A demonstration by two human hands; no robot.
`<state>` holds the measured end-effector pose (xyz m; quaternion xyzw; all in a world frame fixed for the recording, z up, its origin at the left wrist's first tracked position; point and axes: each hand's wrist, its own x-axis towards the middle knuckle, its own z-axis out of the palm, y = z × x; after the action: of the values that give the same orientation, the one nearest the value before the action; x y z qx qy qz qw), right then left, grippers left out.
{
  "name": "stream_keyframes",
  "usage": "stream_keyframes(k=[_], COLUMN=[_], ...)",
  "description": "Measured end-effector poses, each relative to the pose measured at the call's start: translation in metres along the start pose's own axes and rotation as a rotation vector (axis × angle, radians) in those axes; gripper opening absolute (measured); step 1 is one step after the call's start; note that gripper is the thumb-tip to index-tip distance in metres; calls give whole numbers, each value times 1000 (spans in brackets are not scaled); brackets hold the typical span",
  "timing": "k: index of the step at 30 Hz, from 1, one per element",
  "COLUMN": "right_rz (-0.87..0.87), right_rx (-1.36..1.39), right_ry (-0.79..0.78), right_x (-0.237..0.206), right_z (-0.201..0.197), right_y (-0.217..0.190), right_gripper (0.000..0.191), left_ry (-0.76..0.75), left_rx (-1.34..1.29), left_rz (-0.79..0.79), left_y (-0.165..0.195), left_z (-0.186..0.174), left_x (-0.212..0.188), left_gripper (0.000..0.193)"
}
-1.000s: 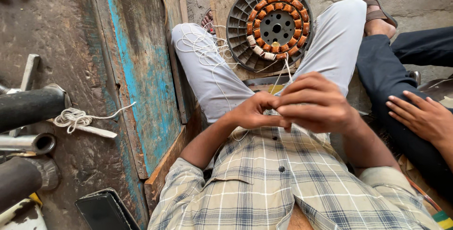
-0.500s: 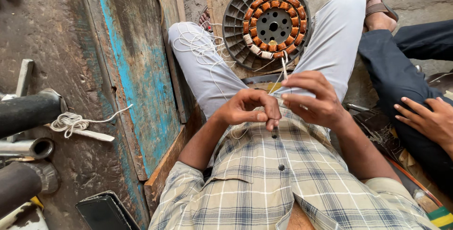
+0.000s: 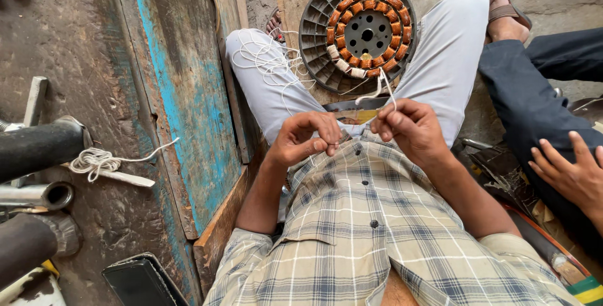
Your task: The person sits cross-legged and winds white insulating thread around the copper windings of a motor stator resting on their lap. They repeatedly wrap the thread around individual winding bundles, pull it taut, and move to the next bundle.
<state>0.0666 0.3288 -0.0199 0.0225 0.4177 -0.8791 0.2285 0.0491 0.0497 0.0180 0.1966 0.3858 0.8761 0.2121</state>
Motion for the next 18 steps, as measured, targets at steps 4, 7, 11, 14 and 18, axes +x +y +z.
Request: stream_keyframes(k=[4,7,11,14,18], right_rz=[-133,-493,-612,-514,-532], right_rx=[-79,-890,-1292,-1315,-1389], right_ry=[-48,-358,-500,-517,-551], right_x=[-8,0,16,16,6], right_z=[17,39,63,66,62], right_y=[-29,-54,-66,-72,-77], right_gripper=[26,17,27,35,55], left_ry=[23,9,13,-50,-145], left_rx=[319,389,357,213,181], left_rz=[-133,-176,-266,-409,-372], left_y=[-16,-49,-84,-94,-100], left_z=[-3,8,22,16,8], left_x=[-1,5,2,-2,1], left_gripper=[9,16,37,38,37])
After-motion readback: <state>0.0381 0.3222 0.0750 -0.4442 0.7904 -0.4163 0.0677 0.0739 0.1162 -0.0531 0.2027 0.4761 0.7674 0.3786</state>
